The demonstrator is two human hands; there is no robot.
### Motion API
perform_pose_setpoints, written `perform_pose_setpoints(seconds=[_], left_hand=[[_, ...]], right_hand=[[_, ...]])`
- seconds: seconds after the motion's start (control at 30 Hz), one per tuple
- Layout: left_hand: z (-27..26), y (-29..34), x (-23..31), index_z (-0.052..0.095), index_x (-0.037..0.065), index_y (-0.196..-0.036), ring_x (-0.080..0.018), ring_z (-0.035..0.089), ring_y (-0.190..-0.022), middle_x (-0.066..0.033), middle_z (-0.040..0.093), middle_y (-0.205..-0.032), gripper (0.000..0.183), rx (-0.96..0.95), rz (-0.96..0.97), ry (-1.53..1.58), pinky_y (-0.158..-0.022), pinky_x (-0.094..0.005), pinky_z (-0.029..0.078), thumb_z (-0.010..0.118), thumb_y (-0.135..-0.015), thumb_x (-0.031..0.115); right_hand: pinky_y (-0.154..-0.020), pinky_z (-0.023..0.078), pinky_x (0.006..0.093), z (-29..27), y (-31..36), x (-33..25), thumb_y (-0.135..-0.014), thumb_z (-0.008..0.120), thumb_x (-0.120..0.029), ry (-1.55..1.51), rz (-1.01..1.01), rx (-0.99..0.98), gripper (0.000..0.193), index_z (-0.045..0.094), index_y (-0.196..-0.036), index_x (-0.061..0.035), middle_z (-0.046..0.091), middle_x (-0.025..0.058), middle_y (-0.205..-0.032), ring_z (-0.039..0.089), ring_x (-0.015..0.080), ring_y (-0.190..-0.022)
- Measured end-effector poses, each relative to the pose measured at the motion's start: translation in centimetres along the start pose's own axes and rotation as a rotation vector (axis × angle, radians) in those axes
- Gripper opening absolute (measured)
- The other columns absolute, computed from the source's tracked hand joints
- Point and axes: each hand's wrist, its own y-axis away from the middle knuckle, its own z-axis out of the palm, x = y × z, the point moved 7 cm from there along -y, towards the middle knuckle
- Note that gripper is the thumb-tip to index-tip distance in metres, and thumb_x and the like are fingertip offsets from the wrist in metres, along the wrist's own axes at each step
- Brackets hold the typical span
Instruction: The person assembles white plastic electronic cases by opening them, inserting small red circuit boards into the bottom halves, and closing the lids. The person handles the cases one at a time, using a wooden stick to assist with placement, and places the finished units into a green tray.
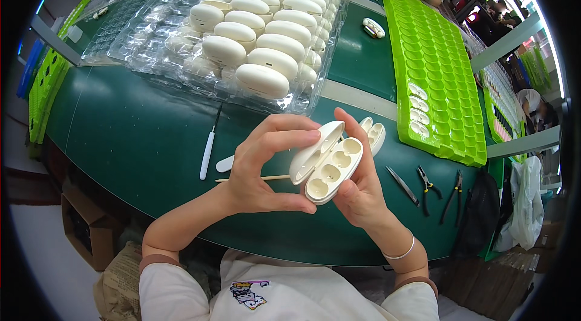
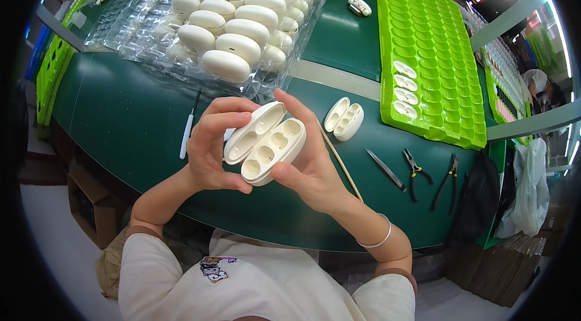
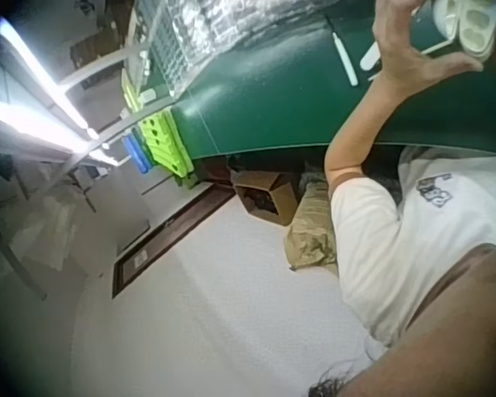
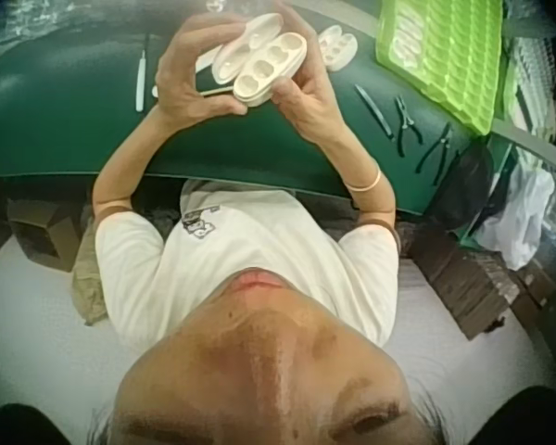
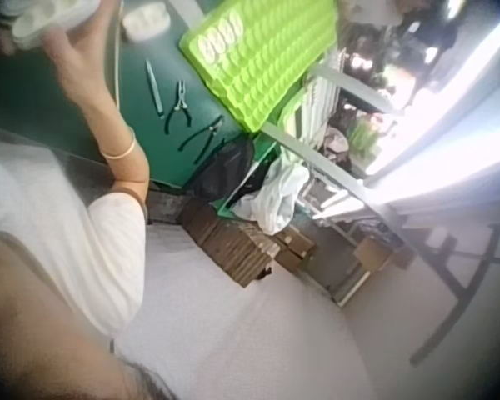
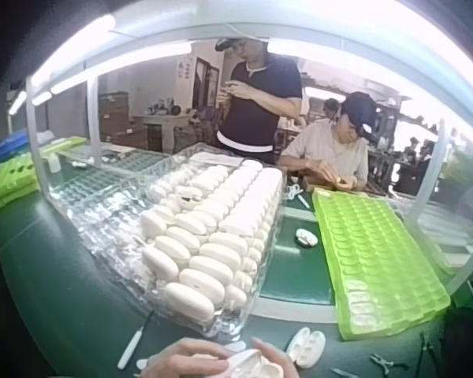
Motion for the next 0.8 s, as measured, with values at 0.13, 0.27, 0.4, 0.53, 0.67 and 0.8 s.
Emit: perform_pose_setpoints(seconds=[0.13,0.27,0.4,0.53,0.67,0.8], left_hand=[[0.0,0.0,-0.2,0.051,0.004,-0.113,-0.0268,0.055,-0.096,-0.0157,0.054,-0.107,0.071,0.004,-0.030,-0.005,-0.081,-0.0340,0.044,0.081,-0.057,0.036],[0.1,0.2,-0.6,0.051,0.004,-0.113,-0.0266,0.055,-0.096,-0.0157,0.054,-0.107,0.071,0.009,-0.047,0.013,-0.081,-0.0340,0.044,0.081,-0.057,0.038],[0.0,0.3,-0.9,0.051,0.004,-0.113,-0.0263,0.055,-0.096,-0.0161,0.053,-0.107,0.072,0.014,-0.071,0.040,-0.082,-0.0338,0.043,0.080,-0.058,0.039],[0.0,0.4,-1.2,0.051,0.003,-0.113,-0.0262,0.055,-0.096,-0.0161,0.053,-0.107,0.072,0.013,-0.090,0.061,-0.082,-0.0338,0.043,0.079,-0.058,0.040],[0.1,0.5,-1.4,0.051,0.003,-0.113,-0.0260,0.054,-0.097,-0.0158,0.053,-0.107,0.072,0.016,-0.099,0.079,-0.083,-0.0338,0.043,0.080,-0.058,0.040],[0.0,0.4,-1.4,0.051,0.003,-0.113,-0.0260,0.054,-0.097,-0.0156,0.053,-0.107,0.072,0.003,-0.096,0.055,-0.083,-0.0338,0.043,0.080,-0.058,0.040]], right_hand=[[-0.099,0.030,0.0317,0.4,-0.2,0.2,-0.078,0.066,-0.031,-0.078,0.045,-0.003,0.083,0.014,-0.138,-0.0048,0.033,0.0098,-0.129,0.035,0.0180,-0.120],[-0.099,0.031,0.0312,0.5,-0.3,0.5,-0.078,0.066,-0.033,-0.111,0.071,-0.008,0.086,0.012,-0.138,-0.0030,0.032,0.0098,-0.131,0.035,0.0175,-0.121],[-0.098,0.032,0.0309,0.6,-0.1,0.5,-0.078,0.066,-0.034,-0.148,0.104,0.003,0.087,0.012,-0.138,-0.0025,0.031,0.0095,-0.133,0.035,0.0173,-0.122],[-0.098,0.032,0.0301,0.6,-0.1,0.4,-0.079,0.066,-0.033,-0.134,0.096,0.014,0.086,0.012,-0.138,-0.0025,0.032,0.0098,-0.133,0.035,0.0171,-0.121],[-0.097,0.033,0.0294,0.4,-0.1,0.4,-0.079,0.065,-0.033,-0.105,0.092,0.039,0.085,0.013,-0.138,-0.0030,0.033,0.0100,-0.132,0.035,0.0167,-0.121],[-0.097,0.033,0.0290,0.2,0.0,0.5,-0.079,0.065,-0.031,-0.090,0.095,0.044,0.083,0.015,-0.138,-0.0030,0.034,0.0098,-0.132,0.036,0.0167,-0.120]])
